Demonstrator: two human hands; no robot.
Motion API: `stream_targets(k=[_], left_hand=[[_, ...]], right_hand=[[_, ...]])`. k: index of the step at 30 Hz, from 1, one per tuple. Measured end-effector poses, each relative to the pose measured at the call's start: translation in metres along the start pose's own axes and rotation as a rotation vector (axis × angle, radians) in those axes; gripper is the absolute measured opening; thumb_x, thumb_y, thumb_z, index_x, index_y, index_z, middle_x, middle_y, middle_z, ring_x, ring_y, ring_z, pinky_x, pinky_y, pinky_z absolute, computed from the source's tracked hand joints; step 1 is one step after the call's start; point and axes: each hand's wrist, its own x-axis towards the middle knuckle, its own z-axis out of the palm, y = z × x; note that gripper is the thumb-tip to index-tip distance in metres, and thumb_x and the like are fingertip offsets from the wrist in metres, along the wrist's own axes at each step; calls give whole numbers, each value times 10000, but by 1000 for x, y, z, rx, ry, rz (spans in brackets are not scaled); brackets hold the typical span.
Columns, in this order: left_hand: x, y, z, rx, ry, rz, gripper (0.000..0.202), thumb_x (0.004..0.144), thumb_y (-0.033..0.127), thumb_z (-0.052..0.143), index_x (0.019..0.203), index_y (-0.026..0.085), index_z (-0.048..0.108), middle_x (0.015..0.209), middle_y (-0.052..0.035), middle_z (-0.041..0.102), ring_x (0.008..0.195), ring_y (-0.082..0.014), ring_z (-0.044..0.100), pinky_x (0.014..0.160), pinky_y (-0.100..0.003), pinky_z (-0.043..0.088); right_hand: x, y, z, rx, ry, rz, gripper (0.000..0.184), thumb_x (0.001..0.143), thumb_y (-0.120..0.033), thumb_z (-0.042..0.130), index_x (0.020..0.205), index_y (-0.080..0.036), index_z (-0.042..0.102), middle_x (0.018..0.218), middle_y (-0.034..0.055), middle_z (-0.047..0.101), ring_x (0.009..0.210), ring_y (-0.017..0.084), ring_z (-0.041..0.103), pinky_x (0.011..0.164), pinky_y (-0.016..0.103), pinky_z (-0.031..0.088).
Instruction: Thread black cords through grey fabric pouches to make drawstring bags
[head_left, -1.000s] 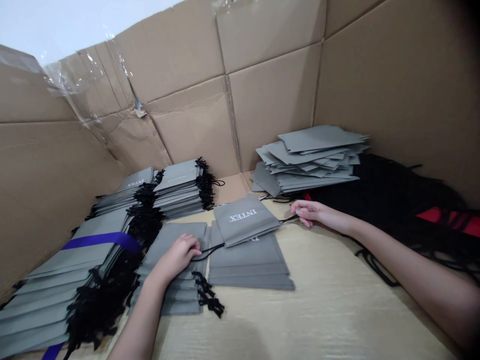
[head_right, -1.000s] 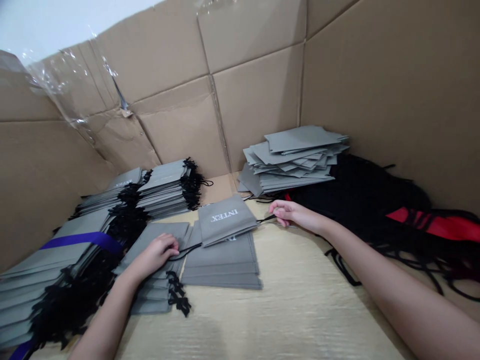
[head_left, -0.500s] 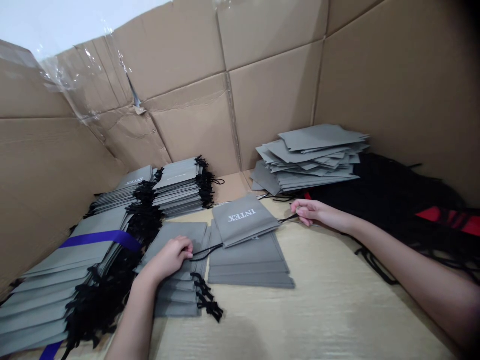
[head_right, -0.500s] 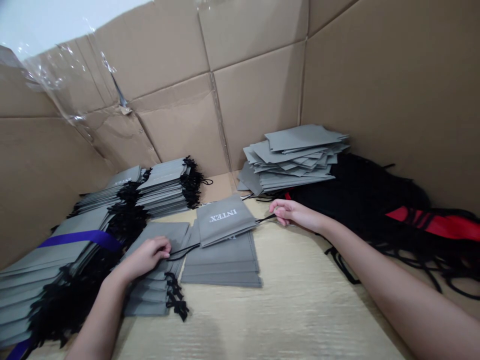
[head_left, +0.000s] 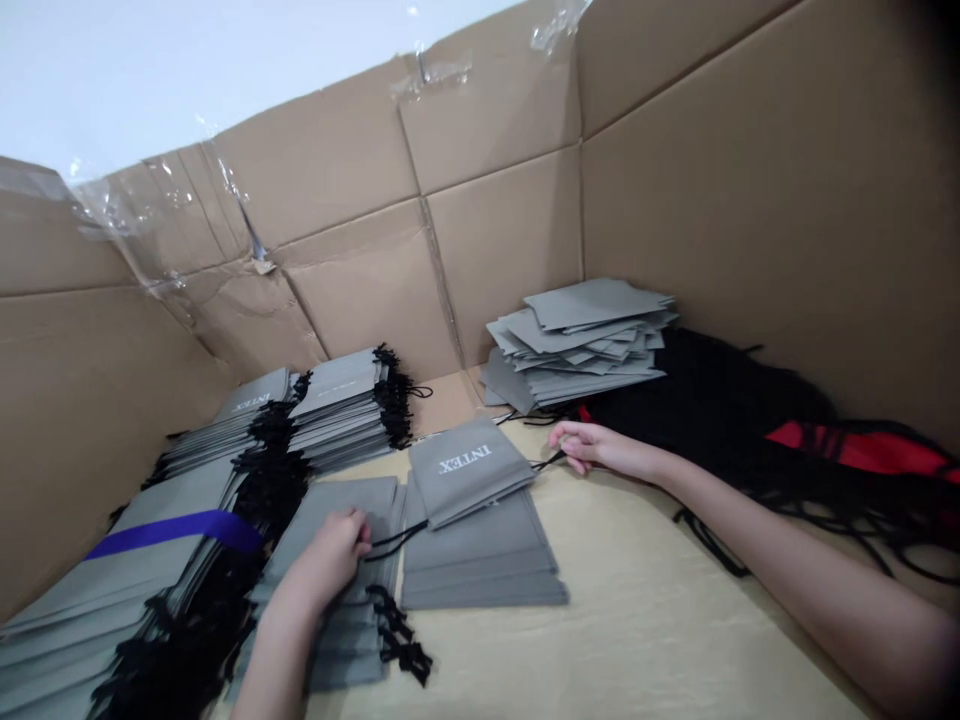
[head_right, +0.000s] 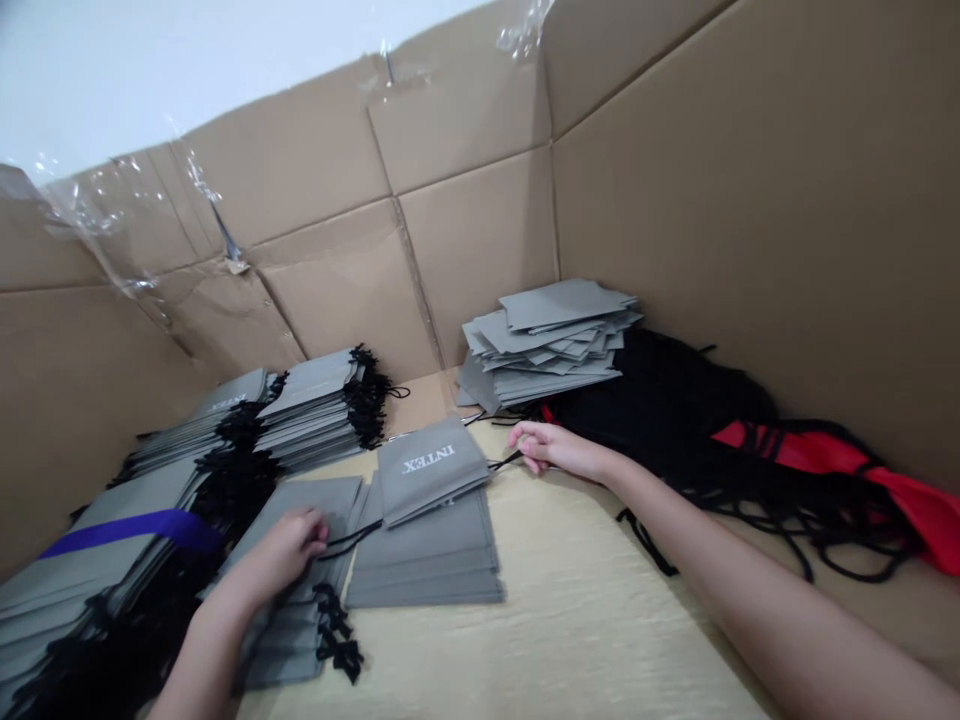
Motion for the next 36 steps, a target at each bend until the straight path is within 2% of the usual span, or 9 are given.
stream_targets(k=[3,6,8,12,16,21,26,32,36], left_hand=[[10,39,-3,80,92,-13,248,682,-30,415,854,89,548,960,-198,549,916,-295,498,777,-404,377],[24,103,-1,83,168,130,239,811,108,410,1023,145,514,1109,-145,514,1065,-268,436,897,-377,341],[37,144,5,70,234,348,260,842,248,446,1087,171,484,1089,-117,537,1045,-265,454,935,-414,326],[63,191,22,109,308,429,251,859,171,371,1071,165,505,1030,-127,578,1024,-279,485,989,-540,214],[74,188,31,42,311,388,238,879,159,321,942,172,551,922,-107,619,912,-255,551,899,-460,345],[65,165,12,-255,283,314,225,914,275,305,1022,231,498,909,-47,651,805,-204,603,655,-276,408],[54,153,-5,-278,284,339,266,918,294,280,812,233,517,720,-14,621,651,-170,573,589,-240,359],[43,132,10,-208,277,332,265,896,240,306,755,216,529,696,-29,613,633,-173,558,560,-248,319],[34,128,14,-455,181,336,249,880,299,384,763,204,583,664,-1,608,603,-141,531,555,-223,332]], right_hand=[[-1,-6,4,1,23,-13,313,803,-453,493,885,-150,491,519,-59,454,479,99,401,495,223,296],[-4,-17,11,2,39,-39,263,813,-422,501,871,-166,491,514,-66,447,462,91,394,472,210,298],[-7,-25,17,12,54,-62,238,822,-408,499,888,-181,480,523,-70,451,438,81,370,440,195,271],[-14,-40,26,41,65,-124,241,829,-419,489,904,-191,467,528,-67,472,446,81,378,439,187,264],[-17,-50,26,75,61,-182,286,809,-470,501,870,-194,459,517,-68,466,468,91,402,472,200,306],[-14,-48,23,130,121,-212,260,827,-446,500,885,-203,430,516,-74,442,449,85,353,440,192,230],[-10,-38,39,245,143,-215,287,815,-465,519,927,-221,419,523,-73,446,472,97,393,458,199,257],[-9,-34,62,290,77,-72,290,821,-461,515,967,-239,399,533,-67,463,428,88,342,388,179,194],[-9,-30,68,311,66,-76,308,808,-469,534,967,-247,391,529,-66,467,420,85,329,371,177,164]])
